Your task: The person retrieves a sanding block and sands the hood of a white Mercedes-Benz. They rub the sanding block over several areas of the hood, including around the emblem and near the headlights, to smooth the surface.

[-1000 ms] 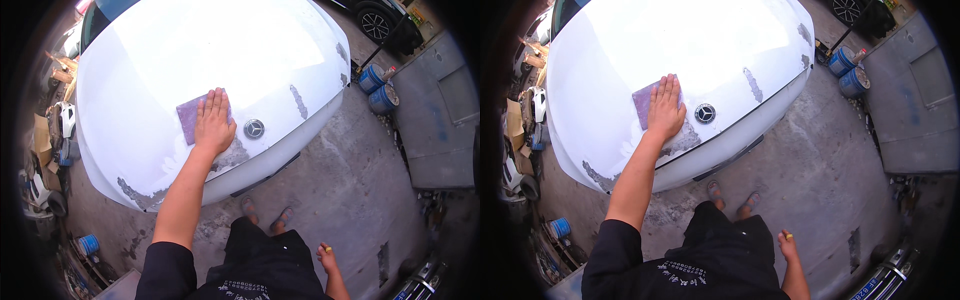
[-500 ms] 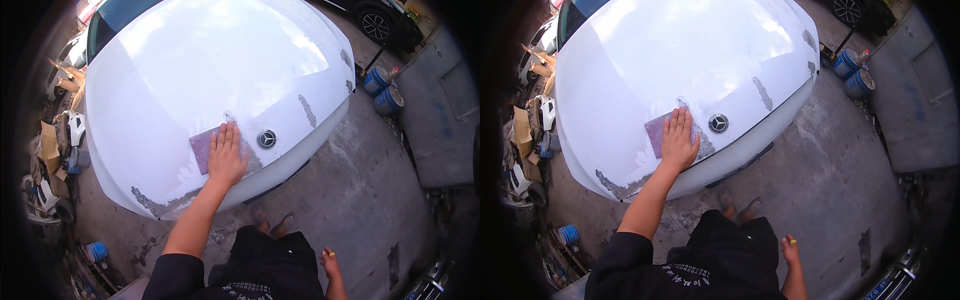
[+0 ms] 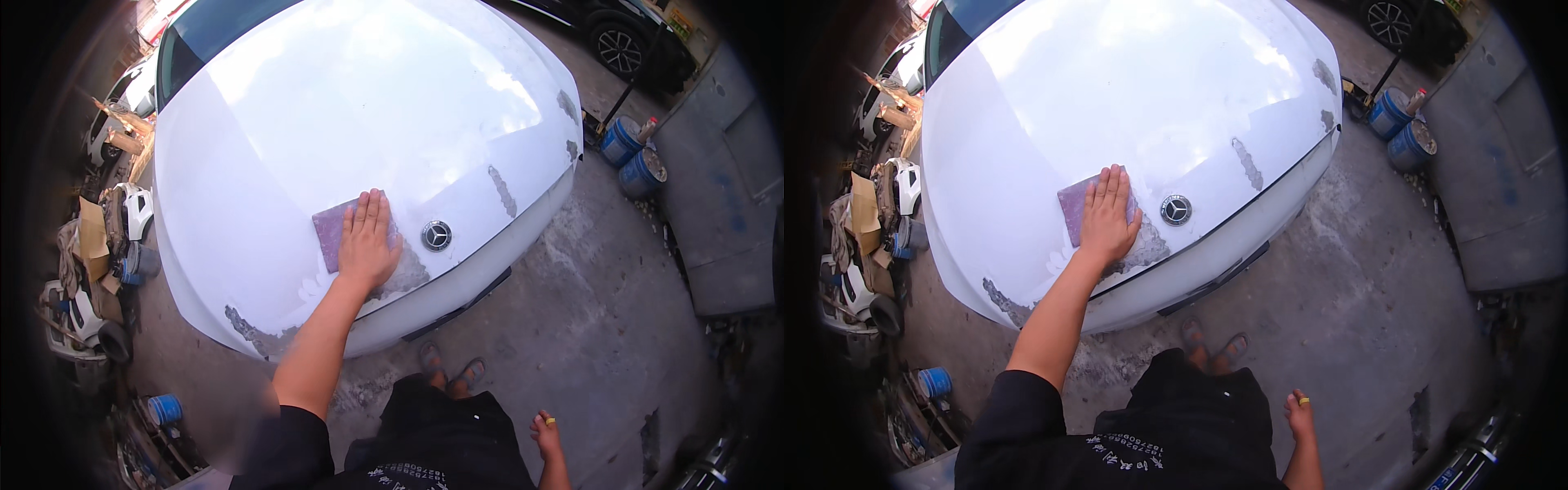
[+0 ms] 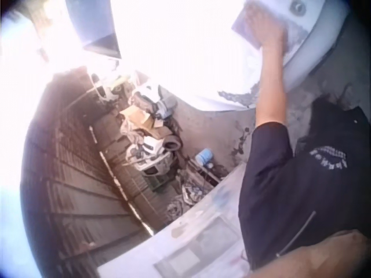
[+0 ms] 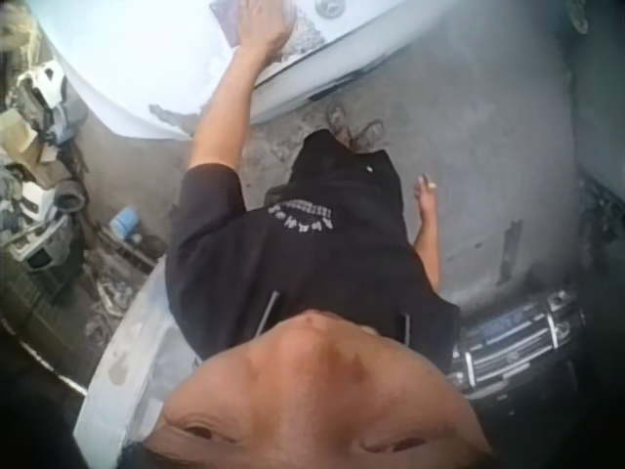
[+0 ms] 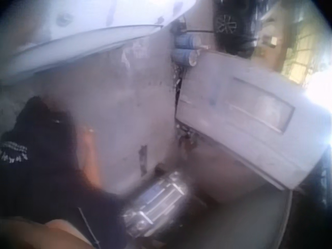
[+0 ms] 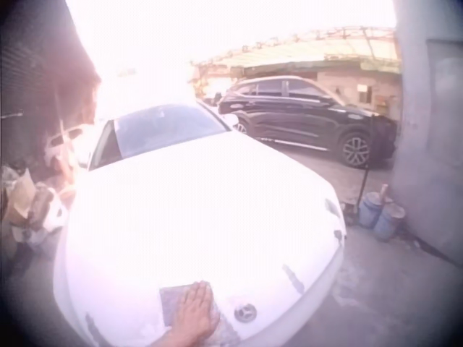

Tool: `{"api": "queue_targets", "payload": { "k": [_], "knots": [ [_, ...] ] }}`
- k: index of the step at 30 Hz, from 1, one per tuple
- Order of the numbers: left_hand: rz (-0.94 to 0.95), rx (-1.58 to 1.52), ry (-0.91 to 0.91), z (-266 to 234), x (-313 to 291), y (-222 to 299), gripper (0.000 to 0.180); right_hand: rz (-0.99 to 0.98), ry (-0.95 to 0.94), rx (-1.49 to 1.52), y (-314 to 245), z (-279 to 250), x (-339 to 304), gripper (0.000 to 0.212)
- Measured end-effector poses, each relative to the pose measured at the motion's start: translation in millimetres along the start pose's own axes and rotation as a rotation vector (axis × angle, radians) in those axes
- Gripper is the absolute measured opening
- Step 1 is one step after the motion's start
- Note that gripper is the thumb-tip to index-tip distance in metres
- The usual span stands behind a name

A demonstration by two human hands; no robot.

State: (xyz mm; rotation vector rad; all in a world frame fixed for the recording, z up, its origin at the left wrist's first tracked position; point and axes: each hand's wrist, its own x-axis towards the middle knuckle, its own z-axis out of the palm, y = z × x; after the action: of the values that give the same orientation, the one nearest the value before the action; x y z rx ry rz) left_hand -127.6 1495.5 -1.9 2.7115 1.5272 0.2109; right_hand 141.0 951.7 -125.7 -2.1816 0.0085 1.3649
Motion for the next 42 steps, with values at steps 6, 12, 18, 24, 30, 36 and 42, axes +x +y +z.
{"api": "queue_targets", "payload": {
  "k": [6,12,18,24,30,36,42],
  "knots": [
    [-0.077,-0.019,0.043,-1.1,34.8,0.9,0.075,0.007,-0.011,-0.029,-2.4,-8.6,0.9,0.054],
    [-0.029,0.054,0.054,-0.8,12.6,-11.5,0.076,0.029,-0.019,0.014,4.9,-10.4,7.4,0.053],
    [-0.107,0.062,0.026,2.7,23.1,6.3,0.078,0.035,-0.005,0.017,7.3,-15.7,11.7,0.054],
    [-0.107,0.06,0.055,-6.0,46.9,-16.5,0.08,0.034,-0.051,0.035,5.1,-13.5,20.2,0.054],
    [-0.152,0.095,-0.055,2.3,13.4,10.2,0.079,0.037,-0.011,0.043,-7.8,-17.6,17.0,0.054],
    [-0.277,0.028,0.032,-17.2,68.4,-10.7,0.08,0.033,-0.06,0.029,-12.2,-3.7,29.4,0.054],
    [-0.322,0.051,-0.087,7.9,12.6,33.4,0.083,0.029,-0.048,0.013,-19.9,-13.0,37.5,0.054]
  ]
}}
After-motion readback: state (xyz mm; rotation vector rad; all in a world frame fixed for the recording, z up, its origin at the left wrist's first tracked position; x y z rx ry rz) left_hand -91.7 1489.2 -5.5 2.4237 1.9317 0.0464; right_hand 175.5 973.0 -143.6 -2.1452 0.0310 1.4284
